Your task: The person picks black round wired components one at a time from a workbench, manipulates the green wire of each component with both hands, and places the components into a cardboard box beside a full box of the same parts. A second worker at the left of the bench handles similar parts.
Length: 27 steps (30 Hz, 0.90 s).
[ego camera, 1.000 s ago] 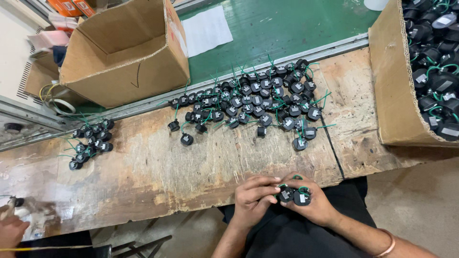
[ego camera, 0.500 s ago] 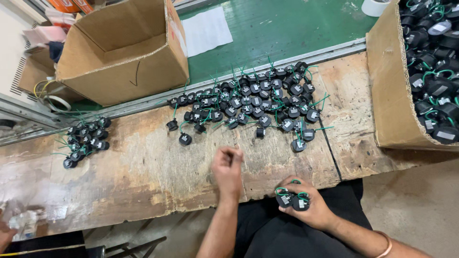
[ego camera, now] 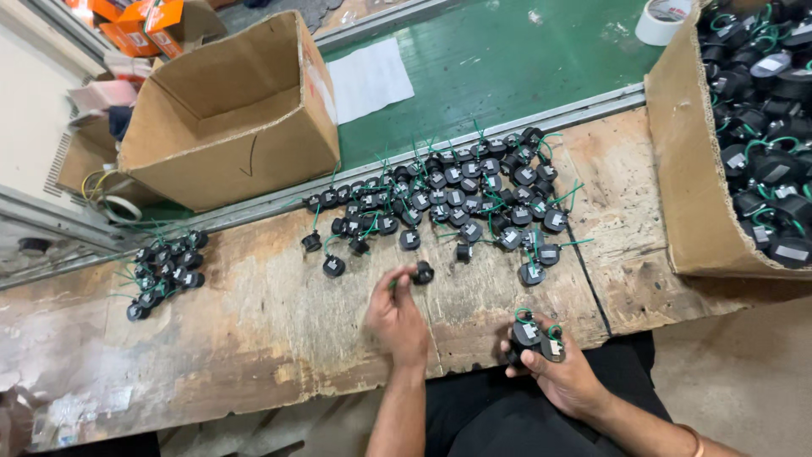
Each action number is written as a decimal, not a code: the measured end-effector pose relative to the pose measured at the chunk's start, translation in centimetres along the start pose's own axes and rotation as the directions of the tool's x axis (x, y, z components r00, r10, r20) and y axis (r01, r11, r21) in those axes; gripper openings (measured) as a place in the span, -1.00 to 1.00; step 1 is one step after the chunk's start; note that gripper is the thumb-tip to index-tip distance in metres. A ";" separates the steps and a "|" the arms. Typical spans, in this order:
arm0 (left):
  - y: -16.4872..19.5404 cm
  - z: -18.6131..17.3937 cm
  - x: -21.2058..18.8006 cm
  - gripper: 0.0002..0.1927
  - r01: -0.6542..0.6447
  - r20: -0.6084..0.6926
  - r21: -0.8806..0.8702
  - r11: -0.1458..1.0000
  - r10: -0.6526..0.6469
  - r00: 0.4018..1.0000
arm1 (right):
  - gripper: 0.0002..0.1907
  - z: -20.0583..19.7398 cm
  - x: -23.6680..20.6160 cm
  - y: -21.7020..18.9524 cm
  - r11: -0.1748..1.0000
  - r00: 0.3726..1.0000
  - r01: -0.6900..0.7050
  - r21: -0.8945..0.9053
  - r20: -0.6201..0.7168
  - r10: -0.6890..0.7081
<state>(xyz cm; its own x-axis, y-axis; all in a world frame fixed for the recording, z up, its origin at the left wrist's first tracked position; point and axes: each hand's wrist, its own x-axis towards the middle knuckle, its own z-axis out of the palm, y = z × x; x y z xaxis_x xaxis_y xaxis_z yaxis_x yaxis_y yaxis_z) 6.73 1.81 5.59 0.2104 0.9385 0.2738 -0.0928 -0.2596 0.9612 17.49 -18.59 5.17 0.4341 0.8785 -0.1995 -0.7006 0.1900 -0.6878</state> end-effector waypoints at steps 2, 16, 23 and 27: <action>0.1 0.1 -2.4 -0.85 0.043 0.069 -0.382 0.923 -0.018 0.997 | -0.31 0.2 -0.1 -0.2 0.998 0.999 -0.018 0.059 0.034 0.016; 4.3 -0.7 -5.8 -0.84 -0.393 0.567 -0.101 0.914 0.377 0.732 | -0.31 0.8 -0.5 -0.4 0.991 0.997 -0.005 -0.135 -0.079 -0.006; 3.8 1.2 -7.1 -0.82 0.122 0.419 -0.015 0.992 -0.105 0.902 | -0.50 0.8 -0.3 -0.5 0.705 0.942 0.325 -0.631 0.152 -0.299; 3.2 1.6 -8.0 -0.80 0.144 0.413 -0.115 0.983 -0.084 0.907 | -0.48 0.9 -0.5 -0.7 0.946 0.984 0.175 -0.272 0.029 -0.174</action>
<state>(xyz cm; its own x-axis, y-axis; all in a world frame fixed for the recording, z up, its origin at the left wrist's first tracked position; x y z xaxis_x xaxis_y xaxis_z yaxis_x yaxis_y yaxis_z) 6.32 -6.85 6.50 0.6003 0.7790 0.1808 -0.1731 -0.0942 0.9804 17.27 -18.82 6.39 0.5328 0.8443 -0.0563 -0.4328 0.2147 -0.8756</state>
